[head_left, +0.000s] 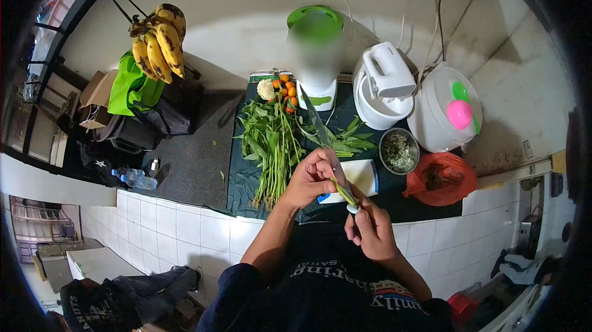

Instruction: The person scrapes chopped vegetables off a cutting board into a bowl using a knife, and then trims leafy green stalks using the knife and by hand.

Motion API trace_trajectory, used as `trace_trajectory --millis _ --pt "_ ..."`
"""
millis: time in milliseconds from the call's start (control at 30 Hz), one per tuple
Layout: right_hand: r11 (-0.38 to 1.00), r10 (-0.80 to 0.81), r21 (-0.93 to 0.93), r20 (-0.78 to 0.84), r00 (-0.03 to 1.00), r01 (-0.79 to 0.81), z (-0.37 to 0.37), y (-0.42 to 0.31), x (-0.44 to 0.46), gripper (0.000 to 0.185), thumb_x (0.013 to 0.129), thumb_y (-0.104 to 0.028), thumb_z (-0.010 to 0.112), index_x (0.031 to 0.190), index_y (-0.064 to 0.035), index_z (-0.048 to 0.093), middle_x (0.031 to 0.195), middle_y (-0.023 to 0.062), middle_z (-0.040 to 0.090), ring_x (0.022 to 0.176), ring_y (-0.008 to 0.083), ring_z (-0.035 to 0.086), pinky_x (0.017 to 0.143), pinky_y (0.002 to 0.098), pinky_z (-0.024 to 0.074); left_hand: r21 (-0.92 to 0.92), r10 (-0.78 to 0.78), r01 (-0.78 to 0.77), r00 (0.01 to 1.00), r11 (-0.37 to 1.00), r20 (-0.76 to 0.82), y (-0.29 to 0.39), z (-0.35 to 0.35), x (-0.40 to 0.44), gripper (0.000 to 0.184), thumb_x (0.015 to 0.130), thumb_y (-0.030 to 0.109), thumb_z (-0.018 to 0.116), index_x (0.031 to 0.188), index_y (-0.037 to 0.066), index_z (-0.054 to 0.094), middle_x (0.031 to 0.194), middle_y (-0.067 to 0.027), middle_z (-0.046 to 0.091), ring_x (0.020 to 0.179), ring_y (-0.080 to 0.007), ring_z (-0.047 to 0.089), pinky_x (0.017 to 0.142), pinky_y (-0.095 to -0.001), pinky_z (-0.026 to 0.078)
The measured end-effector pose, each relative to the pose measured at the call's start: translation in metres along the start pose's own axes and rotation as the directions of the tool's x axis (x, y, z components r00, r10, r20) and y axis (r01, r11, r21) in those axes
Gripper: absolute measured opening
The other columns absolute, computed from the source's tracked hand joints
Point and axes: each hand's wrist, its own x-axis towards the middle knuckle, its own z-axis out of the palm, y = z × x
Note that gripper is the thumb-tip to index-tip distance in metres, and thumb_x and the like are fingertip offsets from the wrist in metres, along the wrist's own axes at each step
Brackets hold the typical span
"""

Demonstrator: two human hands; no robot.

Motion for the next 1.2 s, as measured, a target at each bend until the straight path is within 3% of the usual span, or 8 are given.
trace_trajectory --millis 33,333,567,633,733,933,1000,1200 --pt "1.000 0.012 0.029 -0.004 1.000 -0.012 0.000 -0.001 0.000 0.047 0.109 -0.026 0.041 0.152 -0.0056 0.041 0.064 -0.0003 0.055 0.053 0.0060 0.048 0.050 0.0237 0.0397 -0.029 0.006 -0.006 1.000 1.000 0.005 -0.001 0.001 0.000 0.060 0.073 0.018 0.091 0.115 0.008 0.048 0.083 -0.0023 0.067 0.080 -0.0138 0.063 0.073 -0.0301 0.048" --pt "0.995 -0.003 -0.101 0.029 1.000 0.006 -0.003 0.007 -0.002 0.049 0.108 -0.027 0.044 0.153 -0.0077 0.040 0.063 0.0004 0.055 0.053 0.0073 0.050 0.052 0.0254 0.0416 0.004 -0.099 0.099 0.995 0.995 0.016 0.010 0.010 0.001 0.064 0.066 0.016 0.094 0.110 0.008 0.049 0.067 0.0016 0.062 0.071 -0.0138 0.060 0.071 -0.0286 0.046" --pt "0.995 0.014 -0.096 0.022 1.000 -0.011 -0.005 0.007 -0.002 0.049 0.108 -0.027 0.044 0.152 -0.0077 0.041 0.063 -0.0001 0.055 0.054 0.0069 0.052 0.052 0.0248 0.0425 -0.097 -0.090 0.095 0.994 0.991 0.058 0.005 0.013 -0.001 0.058 0.071 0.015 0.092 0.112 0.009 0.051 0.085 -0.0003 0.066 0.080 -0.0135 0.061 0.074 -0.0303 0.049" --pt "0.998 0.023 -0.062 0.013 1.000 -0.022 -0.003 0.003 -0.002 0.050 0.108 -0.028 0.042 0.153 -0.0059 0.040 0.063 0.0002 0.055 0.053 0.0068 0.049 0.051 0.0243 0.0409 -0.125 0.003 -0.001 1.000 0.992 0.020 -0.002 0.006 -0.006 0.041 0.082 0.005 0.082 0.110 0.007 0.054 0.095 -0.0039 0.069 0.084 -0.0123 0.067 0.076 -0.0253 0.054" --pt "0.995 0.051 0.089 0.012 0.999 -0.052 0.001 0.003 -0.001 0.051 0.109 -0.028 0.039 0.153 -0.0041 0.038 0.064 0.0013 0.054 0.053 0.0070 0.045 0.051 0.0241 0.0386 -0.195 -0.006 0.006 1.000 0.981 -0.001 -0.009 0.001 -0.011 0.035 0.084 0.005 0.080 0.107 0.007 0.053 0.094 -0.0042 0.069 0.083 -0.0124 0.066 0.074 -0.0252 0.054" --pt "0.998 0.013 0.062 0.055 0.998 -0.017 0.001 0.003 -0.001 0.050 0.109 -0.025 0.037 0.154 -0.0038 0.036 0.066 0.0027 0.053 0.053 0.0075 0.043 0.051 0.0248 0.0373 -0.252 -0.012 0.010 1.000 0.968 -0.005 -0.015 -0.002 -0.012 0.035 0.083 0.005 0.081 0.104 0.008 0.053 0.091 -0.0040 0.068 0.082 -0.0117 0.066 0.073 -0.0248 0.053" --pt "0.998 0.003 0.062 0.047 0.999 -0.006 0.001 0.010 -0.001 0.050 0.108 -0.025 0.037 0.154 -0.0040 0.037 0.066 0.0028 0.053 0.053 0.0076 0.043 0.051 0.0249 0.0372 -0.157 -0.068 0.060 0.997 0.986 -0.041 -0.014 -0.002 -0.011 0.039 0.078 0.014 0.087 0.093 0.011 0.051 0.082 0.0010 0.062 0.075 -0.0122 0.059 0.066 -0.0271 0.046" --pt "1.000 0.010 0.002 0.034 0.999 -0.010 0.002 0.008 0.001 0.048 0.108 -0.021 0.038 0.152 -0.0038 0.039 0.066 0.0039 0.054 0.054 0.0082 0.045 0.051 0.0257 0.0381 -0.146 -0.073 0.069 0.997 0.987 -0.023 -0.008 0.006 -0.008 0.038 0.077 0.011 0.088 0.095 0.010 0.054 0.079 0.0016 0.060 0.074 -0.0129 0.059 0.067 -0.0269 0.046"
